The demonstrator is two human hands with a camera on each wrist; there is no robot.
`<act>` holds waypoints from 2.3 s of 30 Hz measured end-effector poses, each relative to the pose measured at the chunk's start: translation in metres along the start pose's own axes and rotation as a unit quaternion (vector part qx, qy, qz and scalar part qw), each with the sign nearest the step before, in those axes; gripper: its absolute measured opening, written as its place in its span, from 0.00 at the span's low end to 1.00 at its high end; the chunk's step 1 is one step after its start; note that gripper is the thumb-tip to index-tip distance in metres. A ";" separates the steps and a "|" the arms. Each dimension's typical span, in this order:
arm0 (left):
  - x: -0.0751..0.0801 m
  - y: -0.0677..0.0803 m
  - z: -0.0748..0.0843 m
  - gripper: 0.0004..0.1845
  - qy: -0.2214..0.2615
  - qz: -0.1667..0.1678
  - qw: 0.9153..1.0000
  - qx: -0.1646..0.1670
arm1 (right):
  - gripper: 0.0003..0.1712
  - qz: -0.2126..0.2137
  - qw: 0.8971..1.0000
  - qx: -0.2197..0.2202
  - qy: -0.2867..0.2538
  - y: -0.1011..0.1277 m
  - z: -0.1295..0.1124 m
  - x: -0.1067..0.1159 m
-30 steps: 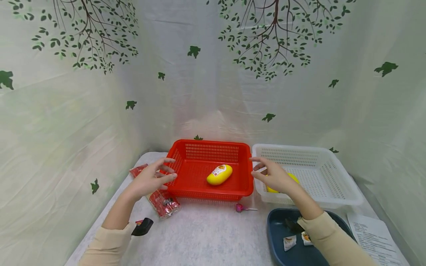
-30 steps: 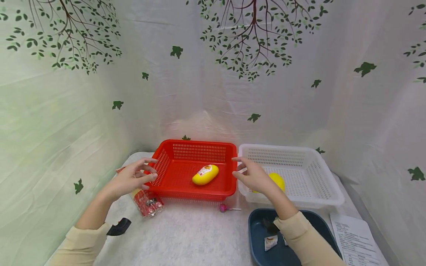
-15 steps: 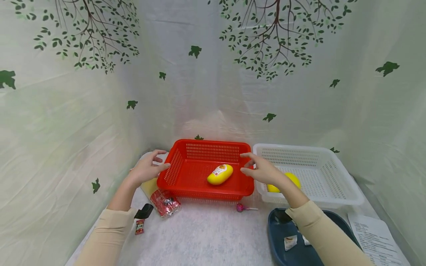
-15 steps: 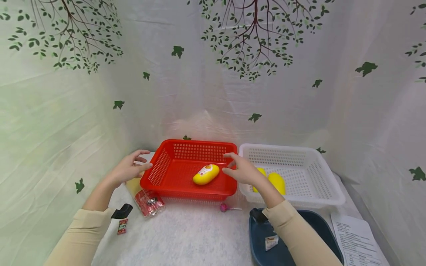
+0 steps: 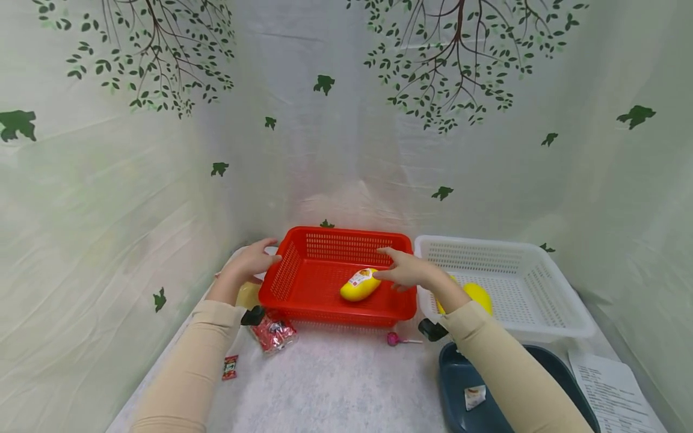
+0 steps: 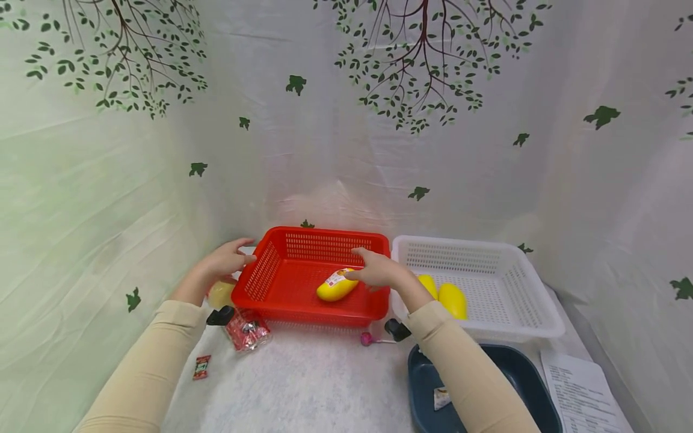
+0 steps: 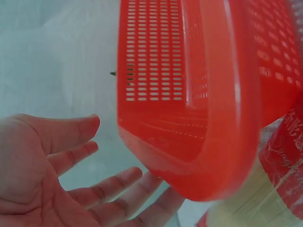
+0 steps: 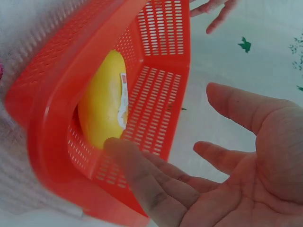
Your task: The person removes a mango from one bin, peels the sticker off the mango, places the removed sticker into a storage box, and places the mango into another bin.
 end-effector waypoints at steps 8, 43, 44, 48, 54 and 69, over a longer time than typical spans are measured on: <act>-0.001 -0.026 -0.001 0.38 0.028 -0.028 0.999 0.032 | 0.48 -0.033 0.998 -0.039 -0.021 -0.016 -0.004 -0.004; -0.008 -0.035 -0.003 0.38 0.072 -0.032 0.995 0.057 | 0.45 -0.118 0.953 -0.212 -0.179 -0.076 -0.015 -0.017; -0.008 -0.035 -0.003 0.38 0.073 -0.032 0.995 0.057 | 0.44 -0.113 0.955 -0.212 -0.175 -0.077 -0.014 -0.017; -0.008 -0.035 -0.003 0.38 0.071 -0.029 0.995 0.056 | 0.40 -0.101 0.953 -0.223 -0.177 -0.083 -0.011 -0.017; -0.007 -0.033 -0.001 0.37 0.060 -0.024 0.996 0.057 | 0.38 -0.118 0.968 -0.190 -0.116 -0.090 -0.011 -0.019; -0.005 -0.054 -0.011 0.38 0.049 -0.018 0.996 0.074 | 0.31 -0.083 0.971 -0.206 -0.092 -0.104 -0.006 -0.024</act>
Point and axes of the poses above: each hand's wrist, its own y-axis away from the middle knuckle, its own x-axis out of the back of the hand, z = x × y, the point moved 3 cm from there along -y, towards the middle knuckle, and after that the axes turned 7 degrees about y, right-handed, at the moved point
